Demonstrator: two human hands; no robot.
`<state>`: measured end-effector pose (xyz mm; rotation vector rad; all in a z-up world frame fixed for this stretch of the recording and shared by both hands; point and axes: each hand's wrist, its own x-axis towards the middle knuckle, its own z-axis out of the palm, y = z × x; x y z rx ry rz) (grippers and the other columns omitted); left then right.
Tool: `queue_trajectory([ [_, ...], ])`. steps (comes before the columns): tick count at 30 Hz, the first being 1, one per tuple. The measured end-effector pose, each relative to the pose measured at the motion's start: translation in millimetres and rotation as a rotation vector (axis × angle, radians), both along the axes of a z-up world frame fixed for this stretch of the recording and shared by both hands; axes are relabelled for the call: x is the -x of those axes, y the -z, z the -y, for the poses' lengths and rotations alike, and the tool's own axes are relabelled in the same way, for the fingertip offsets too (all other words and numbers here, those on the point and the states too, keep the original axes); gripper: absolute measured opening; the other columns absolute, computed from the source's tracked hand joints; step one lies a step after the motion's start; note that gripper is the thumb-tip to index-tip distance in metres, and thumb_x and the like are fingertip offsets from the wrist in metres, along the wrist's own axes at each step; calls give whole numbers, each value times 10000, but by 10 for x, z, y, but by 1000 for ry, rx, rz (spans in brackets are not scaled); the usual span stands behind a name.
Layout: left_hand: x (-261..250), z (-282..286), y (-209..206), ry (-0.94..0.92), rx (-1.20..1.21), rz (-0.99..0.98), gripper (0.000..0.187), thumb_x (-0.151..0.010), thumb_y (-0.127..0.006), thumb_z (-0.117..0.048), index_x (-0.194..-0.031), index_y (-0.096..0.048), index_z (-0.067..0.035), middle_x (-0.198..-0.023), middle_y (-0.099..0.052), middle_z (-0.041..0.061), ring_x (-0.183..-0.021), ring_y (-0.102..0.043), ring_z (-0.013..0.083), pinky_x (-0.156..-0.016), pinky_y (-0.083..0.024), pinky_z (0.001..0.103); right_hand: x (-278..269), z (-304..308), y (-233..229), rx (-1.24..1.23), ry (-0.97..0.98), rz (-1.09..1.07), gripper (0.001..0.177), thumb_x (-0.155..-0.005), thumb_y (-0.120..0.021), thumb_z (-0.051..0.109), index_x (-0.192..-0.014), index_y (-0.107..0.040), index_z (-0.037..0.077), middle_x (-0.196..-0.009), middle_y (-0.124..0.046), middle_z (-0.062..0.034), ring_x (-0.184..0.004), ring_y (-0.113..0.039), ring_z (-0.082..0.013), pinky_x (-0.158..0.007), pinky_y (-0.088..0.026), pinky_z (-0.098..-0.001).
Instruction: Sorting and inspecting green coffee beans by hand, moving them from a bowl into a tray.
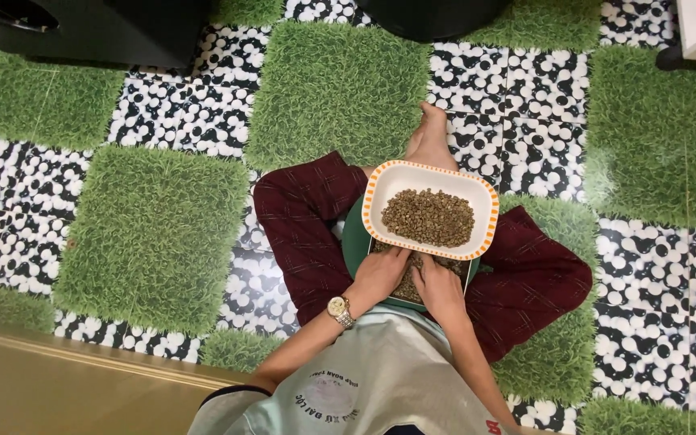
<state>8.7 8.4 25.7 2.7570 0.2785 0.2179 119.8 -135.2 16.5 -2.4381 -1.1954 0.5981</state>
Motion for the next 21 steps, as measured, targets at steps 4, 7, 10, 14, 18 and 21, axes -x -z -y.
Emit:
queue_trajectory([
  [4,7,-13,-39,10,27,15,202,-985,-606,-136,-1137,-669,-19,-906,-724,167,-777,-742,326,-560,-580,373,-17,13,48,3,-19,21,375,-1052,-553,181,-1331,-601,-65,-600,-625,-34,-447,-564,-108,-414,-391,-226],
  [7,15,-46,-12,37,68,84,206,-1026,-555,-143,-1164,-669,-41,-889,-714,129,-757,-735,296,-557,-576,345,-32,41,123,-7,-22,-10,323,-1066,-513,173,-1298,-615,-27,-624,-623,-54,-452,-570,-126,-413,-381,-239],
  [10,30,-59,26,92,85,120,193,-1032,-553,-133,-1151,-674,-41,-901,-712,140,-769,-728,309,-552,-566,341,-19,50,127,-10,-22,-18,297,-1076,-487,166,-1276,-616,-13,-635,-626,-67,-450,-568,-125,-421,-381,-252],
  [14,34,-49,123,82,57,110,161,-1025,-544,-160,-1124,-655,-101,-895,-691,103,-810,-724,301,-573,-570,360,-15,67,142,-38,-30,-21,266,-1093,-470,162,-1231,-620,-9,-683,-665,-112,-469,-602,-154,-429,-390,-289],
  [18,15,-71,296,60,37,131,155,-1051,-527,-201,-1131,-656,-167,-856,-668,46,-709,-687,227,-510,-520,296,-17,83,202,-42,-29,-1,267,-1115,-445,196,-1211,-622,21,-687,-661,-111,-464,-593,-144,-431,-391,-281],
  [21,40,-34,24,48,228,189,115,-1050,-561,-106,-1097,-658,-66,-817,-669,139,-675,-667,304,-495,-508,326,-26,85,244,-55,-31,0,263,-1117,-437,194,-1213,-615,25,-695,-667,-122,-459,-591,-154,-428,-392,-296],
])
